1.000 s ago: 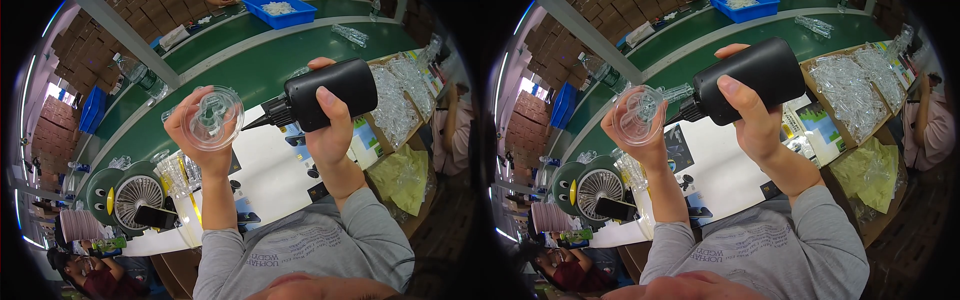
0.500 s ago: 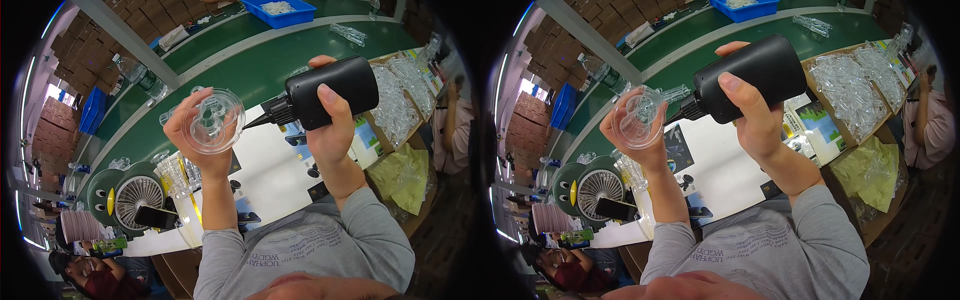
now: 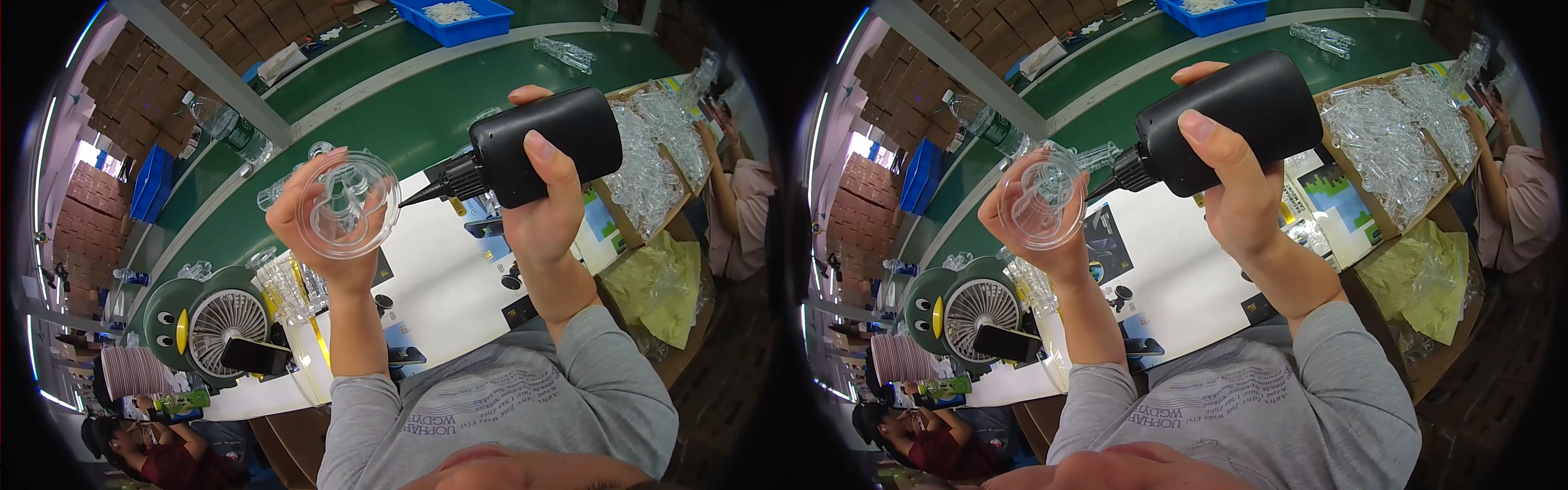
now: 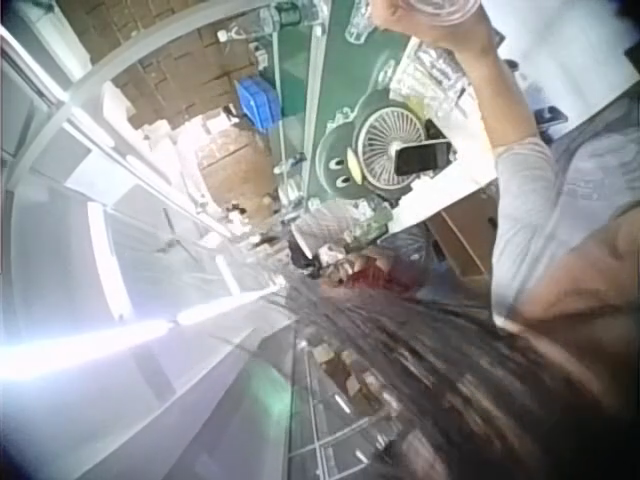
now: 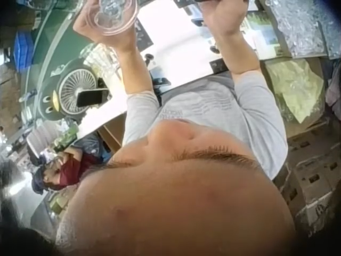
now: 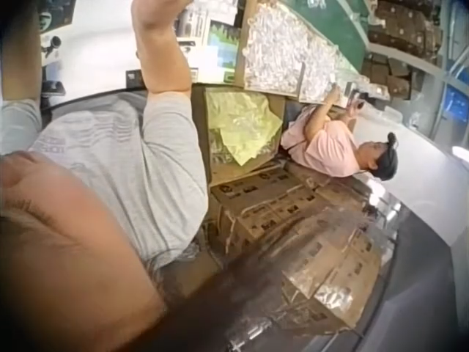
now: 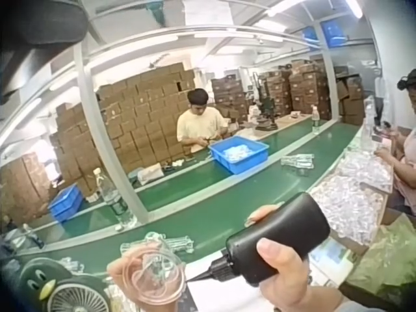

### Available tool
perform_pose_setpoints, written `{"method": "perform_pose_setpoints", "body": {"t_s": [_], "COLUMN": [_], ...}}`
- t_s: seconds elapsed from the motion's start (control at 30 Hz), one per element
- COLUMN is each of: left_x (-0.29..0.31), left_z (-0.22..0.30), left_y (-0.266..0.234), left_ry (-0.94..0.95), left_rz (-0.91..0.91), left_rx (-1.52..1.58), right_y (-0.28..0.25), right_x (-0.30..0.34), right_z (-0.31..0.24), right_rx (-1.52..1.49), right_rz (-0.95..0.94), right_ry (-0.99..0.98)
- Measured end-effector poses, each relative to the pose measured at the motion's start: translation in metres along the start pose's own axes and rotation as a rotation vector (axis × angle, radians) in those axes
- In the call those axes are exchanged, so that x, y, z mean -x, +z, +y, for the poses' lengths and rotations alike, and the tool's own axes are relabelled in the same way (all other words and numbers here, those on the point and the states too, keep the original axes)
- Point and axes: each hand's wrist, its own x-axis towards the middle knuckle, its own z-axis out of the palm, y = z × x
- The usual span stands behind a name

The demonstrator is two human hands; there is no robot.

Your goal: The recorder is assembling and cleaning transparent plastic components at a factory assembly line station.

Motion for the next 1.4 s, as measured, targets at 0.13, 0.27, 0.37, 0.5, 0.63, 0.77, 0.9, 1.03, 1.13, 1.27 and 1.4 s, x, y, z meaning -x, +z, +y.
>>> {"method": "perform_pose_setpoints", "body": {"t_s": [0.13, 0.27, 0.37, 0.5, 0.63, 0.77, 0.9, 1.03, 1.13, 1.27, 1.4], "left_x": [0.0002, 0.0002, 0.0003, -0.0010, -0.0006, -0.0003, -0.0015, -0.0029, -0.0024, -0.0031, -0.0047], "left_z": [0.0017, 0.0050, 0.0041, 0.0044, 0.0052, 0.0048, 0.0055, 0.0048, 0.0025, 0.0031, 0.0064], "left_y": [0.0004, 0.0015, 0.0008, 0.0014, 0.0006, 0.0005, -0.0001, -0.0035, -0.0045, -0.0012, -0.0023], "left_ry": [0.007, -0.012, 0.005, 0.032, 0.045, 0.054, 0.062, 0.107, 0.121, 0.105, 0.045], "left_rz": [-0.014, -0.011, -0.015, -0.038, -0.061, -0.067, -0.091, -0.173, -0.197, -0.126, -0.163], "left_rx": [-0.025, -0.018, -0.010, 0.001, -0.003, -0.006, 0.019, -0.015, 0.007, 0.113, 0.116], "right_y": [-0.0014, -0.0031, -0.0037, -0.0040, -0.0060, -0.0063, -0.0065, -0.0066, -0.0071, -0.0053, -0.0064], "right_x": [-0.0010, -0.0026, -0.0033, -0.0038, -0.0046, -0.0050, -0.0050, -0.0055, -0.0060, -0.0058, -0.0061], "right_z": [-0.0010, -0.0012, -0.0012, -0.0014, -0.0012, -0.0017, -0.0030, -0.0035, -0.0037, -0.0051, -0.0053], "right_rx": [0.007, 0.011, 0.011, 0.010, -0.007, -0.017, -0.015, -0.006, -0.015, -0.011, -0.004], "right_rz": [0.002, 0.004, -0.007, 0.011, -0.006, -0.002, 0.010, 0.015, 0.002, 0.014, 0.012], "right_ry": [-0.018, -0.038, -0.051, -0.078, -0.097, -0.104, -0.093, -0.095, -0.086, -0.094, -0.091]}}
